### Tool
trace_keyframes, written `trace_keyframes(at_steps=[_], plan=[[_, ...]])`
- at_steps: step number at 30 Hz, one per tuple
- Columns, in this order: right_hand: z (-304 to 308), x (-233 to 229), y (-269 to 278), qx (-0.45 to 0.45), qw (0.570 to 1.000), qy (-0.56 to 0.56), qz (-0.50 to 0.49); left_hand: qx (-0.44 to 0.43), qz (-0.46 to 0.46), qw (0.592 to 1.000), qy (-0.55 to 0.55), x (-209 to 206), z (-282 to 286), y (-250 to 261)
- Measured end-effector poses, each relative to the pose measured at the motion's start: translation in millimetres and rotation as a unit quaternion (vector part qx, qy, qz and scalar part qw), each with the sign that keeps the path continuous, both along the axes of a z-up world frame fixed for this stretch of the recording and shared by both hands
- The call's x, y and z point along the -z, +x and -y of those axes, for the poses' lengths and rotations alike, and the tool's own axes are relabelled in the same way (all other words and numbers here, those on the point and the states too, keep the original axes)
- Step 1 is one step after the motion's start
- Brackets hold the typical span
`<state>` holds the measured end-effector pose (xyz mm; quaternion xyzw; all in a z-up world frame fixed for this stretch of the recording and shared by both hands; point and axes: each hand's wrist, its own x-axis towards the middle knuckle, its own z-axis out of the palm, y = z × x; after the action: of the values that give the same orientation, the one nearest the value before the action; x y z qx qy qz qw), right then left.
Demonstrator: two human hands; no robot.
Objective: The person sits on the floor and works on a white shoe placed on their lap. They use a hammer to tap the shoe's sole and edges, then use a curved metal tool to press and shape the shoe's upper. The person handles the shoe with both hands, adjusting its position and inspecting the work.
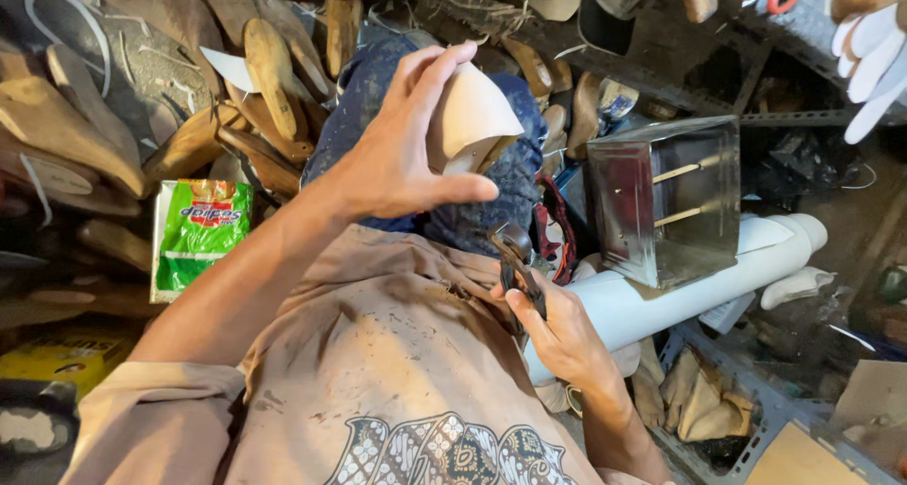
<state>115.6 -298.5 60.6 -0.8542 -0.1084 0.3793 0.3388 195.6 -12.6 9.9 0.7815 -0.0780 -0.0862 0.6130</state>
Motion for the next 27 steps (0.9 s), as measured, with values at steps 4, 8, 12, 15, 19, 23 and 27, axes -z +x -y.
trace_keyframes(at_steps=[4,8,12,15,19,23,27], plan=[[-16.6,3.0,6.9,0.026,0.999,0.018,0.037,-0.029,-0.014,0.984,-0.174,24.6,-4.7,45.5],[-37.6,9.6,14.8,0.052,0.996,0.062,0.023,-0.082,-0.291,0.908,-0.29,52.1,16.5,69.3],[-50.5,6.3,23.4,0.058,0.994,0.091,0.004,-0.083,-0.313,0.893,-0.313,44.9,36.0,60.5],[-54.8,-1.5,24.9,0.06,0.995,0.078,-0.006,-0.08,-0.305,0.898,-0.306,40.1,40.4,53.8],[-49.9,-3.7,23.2,0.043,0.996,0.084,0.0,-0.091,-0.304,0.907,-0.277,32.9,41.3,48.5],[-40.1,-5.2,18.9,0.066,0.99,0.113,-0.057,-0.093,-0.26,0.931,-0.238,32.7,44.4,44.1],[-36.4,-24.6,23.3,0.085,0.981,0.134,-0.113,-0.078,-0.186,0.959,-0.198,37.1,49.0,38.9]])
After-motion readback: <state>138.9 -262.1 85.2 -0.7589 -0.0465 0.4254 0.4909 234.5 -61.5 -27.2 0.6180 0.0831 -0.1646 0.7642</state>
